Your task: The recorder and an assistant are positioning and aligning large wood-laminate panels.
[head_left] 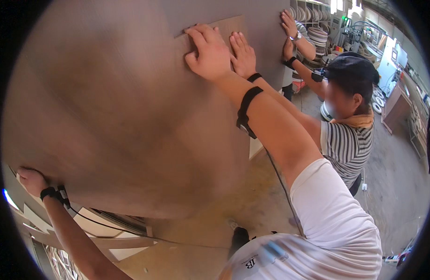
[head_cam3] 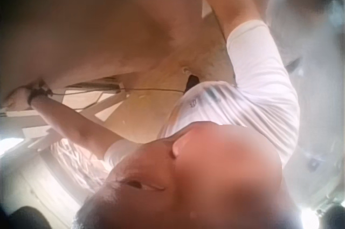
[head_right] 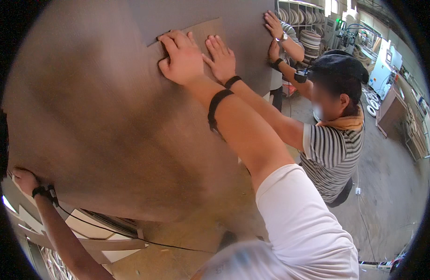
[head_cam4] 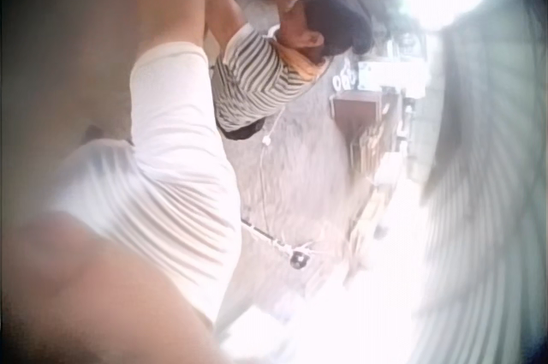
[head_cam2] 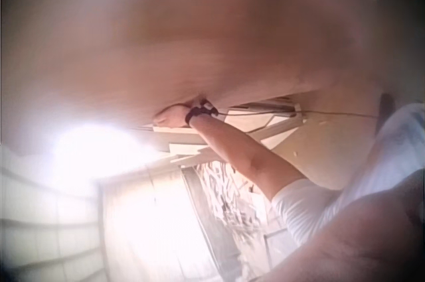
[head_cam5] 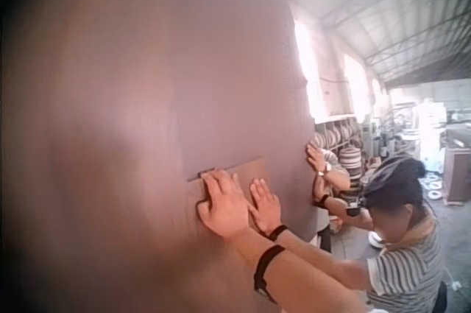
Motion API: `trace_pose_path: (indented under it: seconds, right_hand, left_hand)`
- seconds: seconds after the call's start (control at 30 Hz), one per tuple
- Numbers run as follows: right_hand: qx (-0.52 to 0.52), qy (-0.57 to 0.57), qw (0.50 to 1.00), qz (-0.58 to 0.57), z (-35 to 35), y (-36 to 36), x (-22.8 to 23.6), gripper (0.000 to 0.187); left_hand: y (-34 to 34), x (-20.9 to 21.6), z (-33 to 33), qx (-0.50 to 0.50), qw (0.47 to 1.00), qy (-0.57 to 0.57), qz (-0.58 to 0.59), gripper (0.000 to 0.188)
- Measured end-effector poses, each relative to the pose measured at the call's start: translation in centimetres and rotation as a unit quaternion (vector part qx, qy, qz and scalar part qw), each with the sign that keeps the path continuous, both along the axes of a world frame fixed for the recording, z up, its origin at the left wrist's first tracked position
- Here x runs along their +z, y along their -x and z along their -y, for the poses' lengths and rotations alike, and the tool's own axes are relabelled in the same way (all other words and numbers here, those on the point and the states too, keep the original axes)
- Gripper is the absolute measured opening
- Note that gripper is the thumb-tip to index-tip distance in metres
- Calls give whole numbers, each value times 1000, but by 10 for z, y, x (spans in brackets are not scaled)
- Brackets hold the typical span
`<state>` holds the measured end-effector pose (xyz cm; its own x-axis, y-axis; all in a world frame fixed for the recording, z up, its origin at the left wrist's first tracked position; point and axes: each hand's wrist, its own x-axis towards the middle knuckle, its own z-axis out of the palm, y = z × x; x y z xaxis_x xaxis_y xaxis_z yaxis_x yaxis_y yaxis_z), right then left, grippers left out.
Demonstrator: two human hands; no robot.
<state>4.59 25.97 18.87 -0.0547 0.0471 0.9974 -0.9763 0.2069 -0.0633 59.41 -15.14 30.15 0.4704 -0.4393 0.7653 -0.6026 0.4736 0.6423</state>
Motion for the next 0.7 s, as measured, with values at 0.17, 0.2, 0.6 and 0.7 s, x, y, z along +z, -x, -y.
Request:
trace_pose_path:
  seconds: [0.17,0.2,0.6,0.7]
  right_hand:
    - [-11,20,1000,-17,5,2,1,54]
    - [-17,26,999,-24,5,3,1,53]
    - [-27,11,999,-28,-2,21,-3,54]
    - [-41,4,998,-41,-5,24,-1,54]
  left_hand:
    - [8,5,-26,-2,999,34,-9,78]
    - [7,6,-26,-4,999,34,-7,77]
    - [29,-3,-27,-4,999,39,-6,74]
    - [19,-15,5,-22,1000,8,7,67]
